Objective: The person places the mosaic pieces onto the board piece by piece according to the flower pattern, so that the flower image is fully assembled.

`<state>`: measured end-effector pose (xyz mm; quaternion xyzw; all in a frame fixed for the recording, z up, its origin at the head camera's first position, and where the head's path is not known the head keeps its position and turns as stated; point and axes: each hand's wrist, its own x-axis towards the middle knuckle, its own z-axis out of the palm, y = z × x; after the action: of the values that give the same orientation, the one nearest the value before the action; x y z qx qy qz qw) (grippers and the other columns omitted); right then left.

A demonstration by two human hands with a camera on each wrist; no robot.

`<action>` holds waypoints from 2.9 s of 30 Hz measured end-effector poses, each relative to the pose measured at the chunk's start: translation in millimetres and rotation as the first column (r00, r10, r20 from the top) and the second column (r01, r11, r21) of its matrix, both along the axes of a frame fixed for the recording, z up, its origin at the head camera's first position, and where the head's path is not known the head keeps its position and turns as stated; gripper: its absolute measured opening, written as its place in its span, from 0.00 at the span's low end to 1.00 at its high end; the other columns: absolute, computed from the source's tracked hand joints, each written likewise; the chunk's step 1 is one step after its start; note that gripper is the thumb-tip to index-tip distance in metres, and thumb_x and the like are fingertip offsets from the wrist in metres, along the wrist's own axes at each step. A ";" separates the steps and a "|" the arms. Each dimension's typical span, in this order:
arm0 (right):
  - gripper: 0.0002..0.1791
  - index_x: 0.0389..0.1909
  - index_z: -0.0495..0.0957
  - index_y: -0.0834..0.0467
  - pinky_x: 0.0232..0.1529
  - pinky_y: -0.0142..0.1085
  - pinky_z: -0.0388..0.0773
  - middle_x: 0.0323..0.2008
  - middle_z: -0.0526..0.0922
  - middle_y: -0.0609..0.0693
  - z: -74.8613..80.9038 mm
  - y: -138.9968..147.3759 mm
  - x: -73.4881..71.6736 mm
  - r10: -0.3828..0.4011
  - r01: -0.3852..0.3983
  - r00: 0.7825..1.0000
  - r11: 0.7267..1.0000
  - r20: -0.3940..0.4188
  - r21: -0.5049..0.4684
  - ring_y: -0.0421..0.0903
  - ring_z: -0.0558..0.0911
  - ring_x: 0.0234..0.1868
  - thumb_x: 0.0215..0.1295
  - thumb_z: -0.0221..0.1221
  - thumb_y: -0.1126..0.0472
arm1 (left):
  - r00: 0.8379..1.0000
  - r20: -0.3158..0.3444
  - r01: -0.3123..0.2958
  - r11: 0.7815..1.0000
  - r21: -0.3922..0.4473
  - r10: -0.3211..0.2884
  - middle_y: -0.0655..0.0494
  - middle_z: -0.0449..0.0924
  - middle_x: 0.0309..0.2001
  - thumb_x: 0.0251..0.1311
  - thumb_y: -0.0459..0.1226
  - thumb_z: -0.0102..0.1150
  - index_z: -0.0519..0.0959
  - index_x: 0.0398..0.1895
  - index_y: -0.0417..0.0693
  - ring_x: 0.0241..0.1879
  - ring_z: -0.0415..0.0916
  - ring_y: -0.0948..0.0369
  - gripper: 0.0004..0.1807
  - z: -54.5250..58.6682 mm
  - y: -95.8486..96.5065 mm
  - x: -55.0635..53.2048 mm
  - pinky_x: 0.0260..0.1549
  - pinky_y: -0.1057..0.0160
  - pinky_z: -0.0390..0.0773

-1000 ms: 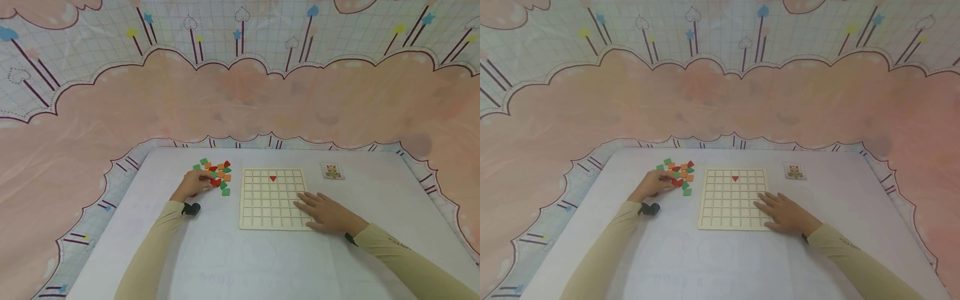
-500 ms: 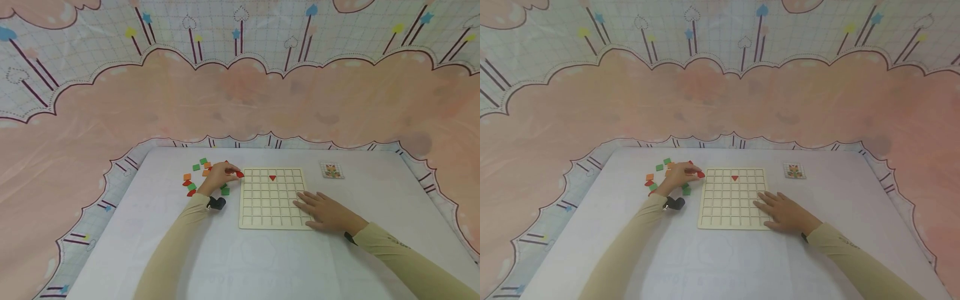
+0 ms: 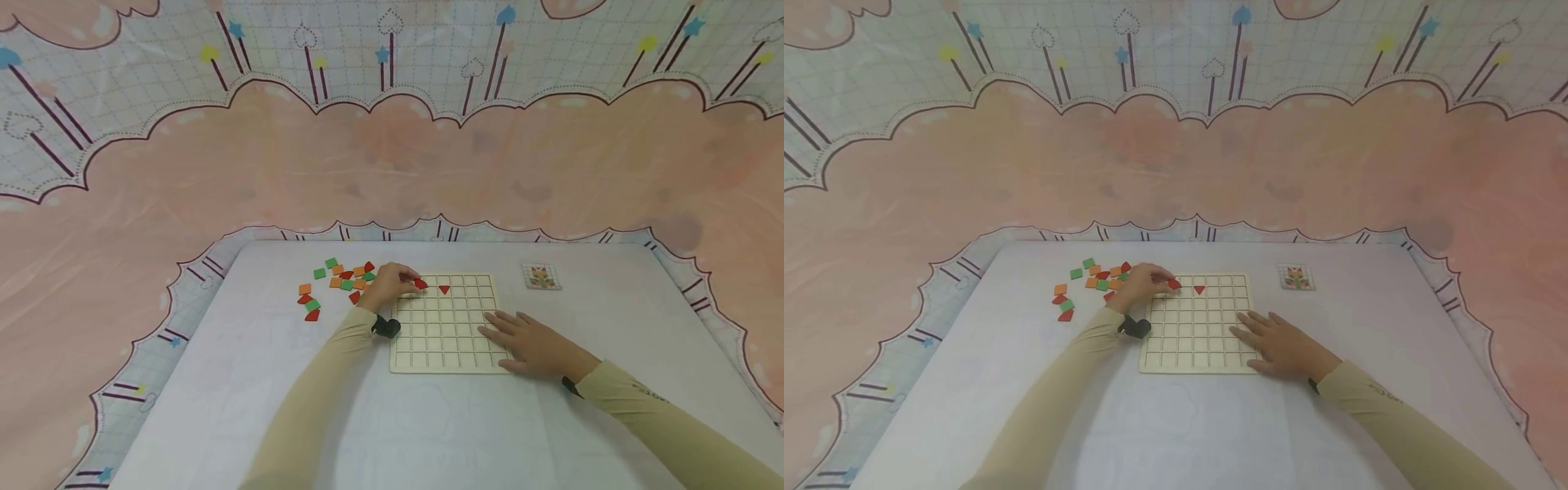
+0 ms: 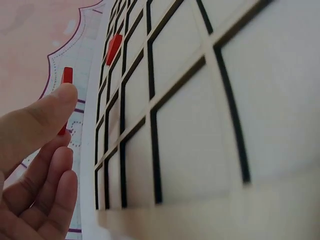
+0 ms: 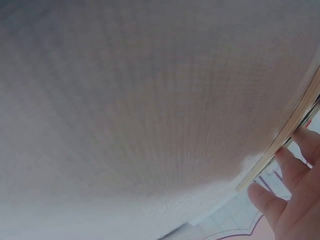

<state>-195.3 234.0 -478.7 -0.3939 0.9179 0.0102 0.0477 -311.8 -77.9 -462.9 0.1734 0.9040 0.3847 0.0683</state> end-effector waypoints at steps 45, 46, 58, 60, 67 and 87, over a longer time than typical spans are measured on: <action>0.35 0.71 0.57 0.49 0.67 0.57 0.58 0.72 0.57 0.55 -0.2 -1.0 -1.7 0.001 -0.001 1.000 1.000 0.005 -0.018 0.56 0.58 0.72 0.65 0.50 0.42 | 0.996 0.043 0.082 0.994 -0.070 -0.080 0.51 0.82 0.44 0.51 0.35 0.68 0.85 0.41 0.46 0.45 0.73 0.57 0.12 -10.0 19.4 -5.0 0.47 0.62 0.75; 0.35 0.71 0.57 0.50 0.67 0.57 0.58 0.72 0.57 0.55 -0.4 -1.0 -1.8 0.003 -0.003 1.000 1.000 -0.001 -0.017 0.56 0.58 0.72 0.65 0.50 0.42 | 0.996 0.036 0.083 0.994 -0.076 -0.081 0.51 0.82 0.44 0.51 0.35 0.68 0.85 0.41 0.46 0.44 0.73 0.57 0.12 -9.7 19.5 -5.0 0.46 0.62 0.75; 0.35 0.71 0.58 0.50 0.66 0.57 0.59 0.71 0.58 0.55 2.3 -0.6 -2.1 0.010 -0.011 1.000 1.000 -0.015 -0.013 0.56 0.60 0.71 0.65 0.50 0.42 | 0.993 0.086 0.081 0.997 -0.004 -0.081 0.52 0.82 0.46 0.50 0.35 0.69 0.85 0.42 0.46 0.45 0.74 0.58 0.13 -16.2 15.9 -11.6 0.48 0.62 0.75; 0.35 0.71 0.58 0.50 0.66 0.57 0.59 0.71 0.58 0.55 2.5 -0.8 -2.0 0.006 -0.006 1.000 1.000 -0.011 -0.011 0.56 0.60 0.71 0.65 0.50 0.42 | 0.991 0.094 0.089 0.996 0.027 -0.091 0.53 0.83 0.45 0.50 0.36 0.69 0.85 0.42 0.47 0.46 0.75 0.58 0.14 -18.5 13.8 -13.6 0.48 0.62 0.76; 0.35 0.71 0.58 0.50 0.66 0.57 0.58 0.71 0.58 0.55 2.7 -2.0 0.0 -0.002 0.002 1.000 1.000 0.002 -0.001 0.56 0.59 0.71 0.65 0.50 0.42 | 0.987 0.087 0.124 0.987 0.103 -0.133 0.49 0.84 0.45 0.51 0.35 0.68 0.83 0.44 0.44 0.45 0.81 0.57 0.15 -17.7 2.9 -14.2 0.48 0.64 0.78; 0.34 0.70 0.60 0.51 0.64 0.57 0.61 0.70 0.61 0.56 0.8 1.8 2.0 0.014 -0.017 0.998 0.999 -0.056 -0.044 0.56 0.62 0.70 0.64 0.52 0.43 | 0.992 0.123 0.005 1.000 0.010 -0.006 0.46 0.81 0.49 0.53 0.34 0.66 0.81 0.49 0.41 0.48 0.78 0.53 0.18 9.8 -92.7 -4.8 0.51 0.57 0.77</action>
<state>-193.3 235.8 -477.9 -0.4015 0.9158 0.0011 0.0131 -316.6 -170.6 -453.1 0.1522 0.8957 0.3990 0.1239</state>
